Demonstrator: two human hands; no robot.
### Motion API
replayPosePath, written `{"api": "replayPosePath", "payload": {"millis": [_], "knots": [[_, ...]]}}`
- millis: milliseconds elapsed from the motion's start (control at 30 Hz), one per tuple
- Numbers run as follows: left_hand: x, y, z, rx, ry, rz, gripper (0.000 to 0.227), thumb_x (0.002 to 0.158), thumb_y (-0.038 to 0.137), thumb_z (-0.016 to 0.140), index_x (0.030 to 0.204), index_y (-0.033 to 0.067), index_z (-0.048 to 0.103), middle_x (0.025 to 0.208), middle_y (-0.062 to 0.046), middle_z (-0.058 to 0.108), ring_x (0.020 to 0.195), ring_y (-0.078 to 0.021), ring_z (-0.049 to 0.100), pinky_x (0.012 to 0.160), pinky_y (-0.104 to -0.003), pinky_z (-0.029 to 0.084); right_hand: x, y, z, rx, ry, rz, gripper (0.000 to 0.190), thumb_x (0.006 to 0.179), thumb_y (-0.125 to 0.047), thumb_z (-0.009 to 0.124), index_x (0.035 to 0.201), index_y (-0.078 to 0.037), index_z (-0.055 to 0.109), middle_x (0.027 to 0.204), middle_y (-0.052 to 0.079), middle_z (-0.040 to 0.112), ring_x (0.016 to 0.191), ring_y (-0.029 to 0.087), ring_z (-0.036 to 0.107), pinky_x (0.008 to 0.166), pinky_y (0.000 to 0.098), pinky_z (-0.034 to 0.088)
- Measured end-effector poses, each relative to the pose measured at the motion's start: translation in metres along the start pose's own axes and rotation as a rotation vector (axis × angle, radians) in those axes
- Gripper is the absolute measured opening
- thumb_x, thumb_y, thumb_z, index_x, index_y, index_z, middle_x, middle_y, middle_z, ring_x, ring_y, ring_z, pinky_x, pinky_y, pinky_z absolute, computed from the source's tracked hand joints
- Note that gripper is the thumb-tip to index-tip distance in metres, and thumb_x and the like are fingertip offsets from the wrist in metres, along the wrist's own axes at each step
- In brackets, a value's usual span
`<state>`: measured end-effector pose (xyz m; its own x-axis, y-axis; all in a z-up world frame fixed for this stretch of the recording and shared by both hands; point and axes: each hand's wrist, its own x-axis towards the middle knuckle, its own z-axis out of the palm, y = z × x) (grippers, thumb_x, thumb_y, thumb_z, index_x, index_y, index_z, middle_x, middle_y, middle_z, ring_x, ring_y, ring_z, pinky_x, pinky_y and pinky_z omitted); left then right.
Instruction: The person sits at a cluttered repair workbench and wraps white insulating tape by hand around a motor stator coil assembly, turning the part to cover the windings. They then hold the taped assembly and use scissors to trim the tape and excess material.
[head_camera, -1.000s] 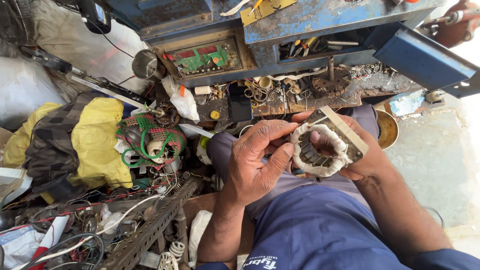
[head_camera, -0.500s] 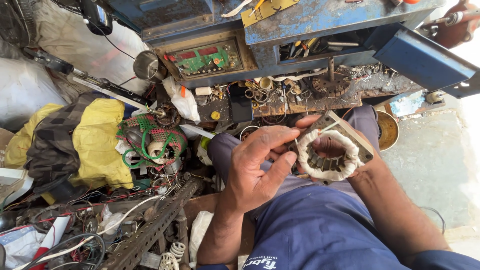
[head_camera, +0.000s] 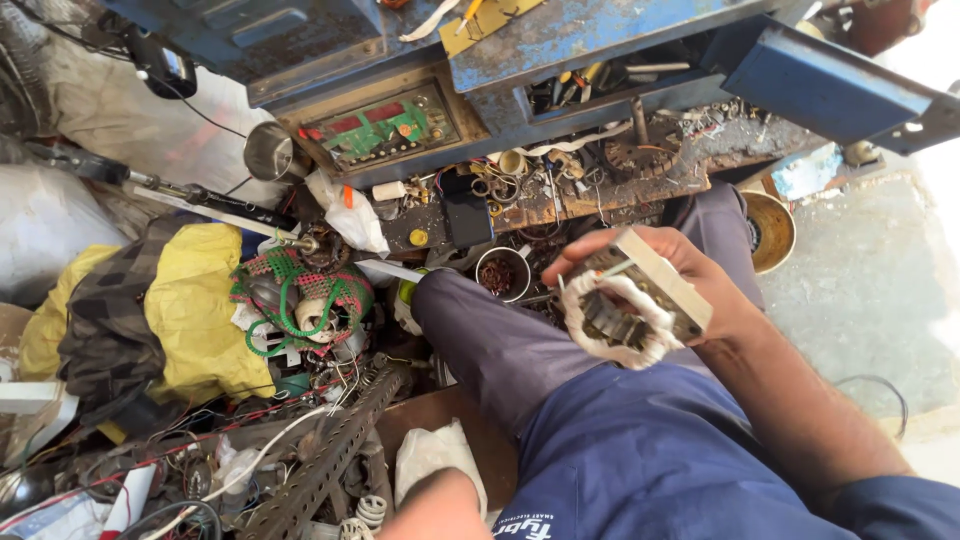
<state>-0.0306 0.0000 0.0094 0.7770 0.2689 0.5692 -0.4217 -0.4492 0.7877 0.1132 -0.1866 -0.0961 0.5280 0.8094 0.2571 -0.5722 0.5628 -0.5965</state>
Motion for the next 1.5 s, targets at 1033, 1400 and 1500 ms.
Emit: {"api": "replayPosePath", "payload": {"millis": [1033, 1400, 1500], "knots": [[0.000, -0.088, 0.015, 0.119, -0.003, -0.052, 0.015, 0.096, 0.005, 0.075, 0.111, 0.0029, 0.072, 0.126, -0.014, 0.070, 0.107, -0.0222, 0.070, 0.096, -0.033, 0.059, -0.009, 0.002, -0.019, -0.155, 0.284, -0.006, 0.052, 0.094, -0.014, 0.075, 0.141, 0.002, 0.057, 0.137, 0.023, 0.065, 0.125, 0.030, 0.067, 0.106, 0.0457, 0.055], [0.051, -0.122, 0.004, 0.205, 0.049, 0.079, 0.018, 0.095, 0.001, 0.073, 0.113, 0.0025, 0.069, 0.117, -0.013, 0.073, 0.100, -0.0194, 0.070, 0.093, -0.032, 0.058, -0.017, -0.006, -0.036, -0.097, 0.521, 0.106, 0.051, 0.093, -0.016, 0.074, 0.140, -0.003, 0.058, 0.128, 0.025, 0.068, 0.094, 0.030, 0.072, 0.070, 0.0380, 0.061], [0.097, -0.161, -0.002, 0.291, 0.080, 0.086, 0.019, 0.094, 0.002, 0.073, 0.113, 0.0029, 0.070, 0.107, -0.011, 0.074, 0.084, -0.0174, 0.070, 0.077, -0.030, 0.058, -0.035, -0.013, -0.053, 0.070, 0.534, 0.005, 0.051, 0.097, -0.020, 0.075, 0.142, -0.002, 0.057, 0.128, 0.026, 0.067, 0.088, 0.033, 0.073, 0.061, 0.0358, 0.062]]}}
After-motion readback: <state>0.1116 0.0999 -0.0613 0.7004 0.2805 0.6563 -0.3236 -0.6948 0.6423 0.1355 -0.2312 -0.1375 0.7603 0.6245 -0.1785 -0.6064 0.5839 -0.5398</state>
